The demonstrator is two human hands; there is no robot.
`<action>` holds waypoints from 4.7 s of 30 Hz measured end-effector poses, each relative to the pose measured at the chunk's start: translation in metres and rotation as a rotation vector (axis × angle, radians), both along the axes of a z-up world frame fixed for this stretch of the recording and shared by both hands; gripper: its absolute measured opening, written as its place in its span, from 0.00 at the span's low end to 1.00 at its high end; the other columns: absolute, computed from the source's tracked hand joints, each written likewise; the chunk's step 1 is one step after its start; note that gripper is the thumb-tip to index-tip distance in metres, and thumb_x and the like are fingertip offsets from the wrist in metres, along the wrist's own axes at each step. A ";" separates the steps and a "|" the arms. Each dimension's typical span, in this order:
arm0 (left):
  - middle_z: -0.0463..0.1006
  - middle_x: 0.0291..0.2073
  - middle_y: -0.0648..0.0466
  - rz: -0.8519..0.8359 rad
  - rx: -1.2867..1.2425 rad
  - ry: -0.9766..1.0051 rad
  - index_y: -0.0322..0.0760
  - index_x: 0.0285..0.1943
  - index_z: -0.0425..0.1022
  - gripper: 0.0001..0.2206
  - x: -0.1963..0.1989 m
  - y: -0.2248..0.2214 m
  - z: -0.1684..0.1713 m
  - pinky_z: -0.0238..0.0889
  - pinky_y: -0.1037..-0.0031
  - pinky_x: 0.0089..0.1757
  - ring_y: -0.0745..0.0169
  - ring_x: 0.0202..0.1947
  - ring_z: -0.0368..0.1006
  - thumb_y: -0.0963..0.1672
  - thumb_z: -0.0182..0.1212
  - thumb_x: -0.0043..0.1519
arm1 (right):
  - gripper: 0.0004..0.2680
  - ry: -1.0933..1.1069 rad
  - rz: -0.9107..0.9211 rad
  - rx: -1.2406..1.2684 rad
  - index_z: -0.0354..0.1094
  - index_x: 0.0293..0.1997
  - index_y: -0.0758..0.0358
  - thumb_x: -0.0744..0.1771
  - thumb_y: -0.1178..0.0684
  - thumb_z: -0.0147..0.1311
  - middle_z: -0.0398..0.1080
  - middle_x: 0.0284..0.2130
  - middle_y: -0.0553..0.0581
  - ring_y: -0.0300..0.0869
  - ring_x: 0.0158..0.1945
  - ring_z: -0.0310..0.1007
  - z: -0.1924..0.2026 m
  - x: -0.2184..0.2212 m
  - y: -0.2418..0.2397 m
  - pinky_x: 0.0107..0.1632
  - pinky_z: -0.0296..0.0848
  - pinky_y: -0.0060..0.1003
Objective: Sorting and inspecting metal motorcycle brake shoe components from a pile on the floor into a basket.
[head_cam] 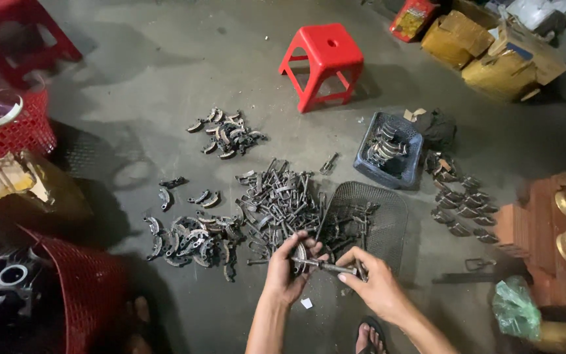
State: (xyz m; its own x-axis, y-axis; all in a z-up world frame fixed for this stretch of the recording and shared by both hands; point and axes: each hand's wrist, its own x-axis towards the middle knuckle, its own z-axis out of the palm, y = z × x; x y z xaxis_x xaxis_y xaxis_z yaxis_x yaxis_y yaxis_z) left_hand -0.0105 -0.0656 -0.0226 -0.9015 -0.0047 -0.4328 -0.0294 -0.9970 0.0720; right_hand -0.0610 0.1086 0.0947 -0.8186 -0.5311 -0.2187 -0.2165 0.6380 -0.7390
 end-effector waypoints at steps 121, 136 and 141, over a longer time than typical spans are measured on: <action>0.79 0.25 0.50 0.228 -1.846 0.508 0.37 0.39 0.82 0.06 0.008 0.012 0.045 0.70 0.67 0.29 0.52 0.25 0.77 0.40 0.69 0.54 | 0.23 -0.683 -0.662 0.047 0.60 0.30 0.62 0.67 0.28 0.45 0.50 0.15 0.44 0.32 0.15 0.44 -0.032 -0.037 0.018 0.18 0.40 0.30; 0.72 0.14 0.56 -0.299 -0.495 -0.089 0.36 0.28 0.75 0.16 -0.003 0.049 0.027 0.52 0.77 0.17 0.70 0.10 0.63 0.48 0.59 0.67 | 0.12 0.529 -0.340 0.015 0.67 0.35 0.67 0.71 0.48 0.45 0.64 0.21 0.66 0.54 0.22 0.67 -0.010 -0.021 0.000 0.27 0.65 0.47; 0.74 0.14 0.58 0.167 -1.379 0.148 0.33 0.30 0.75 0.12 0.000 0.033 0.026 0.59 0.78 0.19 0.74 0.13 0.68 0.44 0.60 0.67 | 0.12 0.309 -0.326 0.066 0.64 0.35 0.70 0.72 0.50 0.48 0.59 0.20 0.71 0.64 0.24 0.57 -0.020 -0.023 0.002 0.27 0.64 0.49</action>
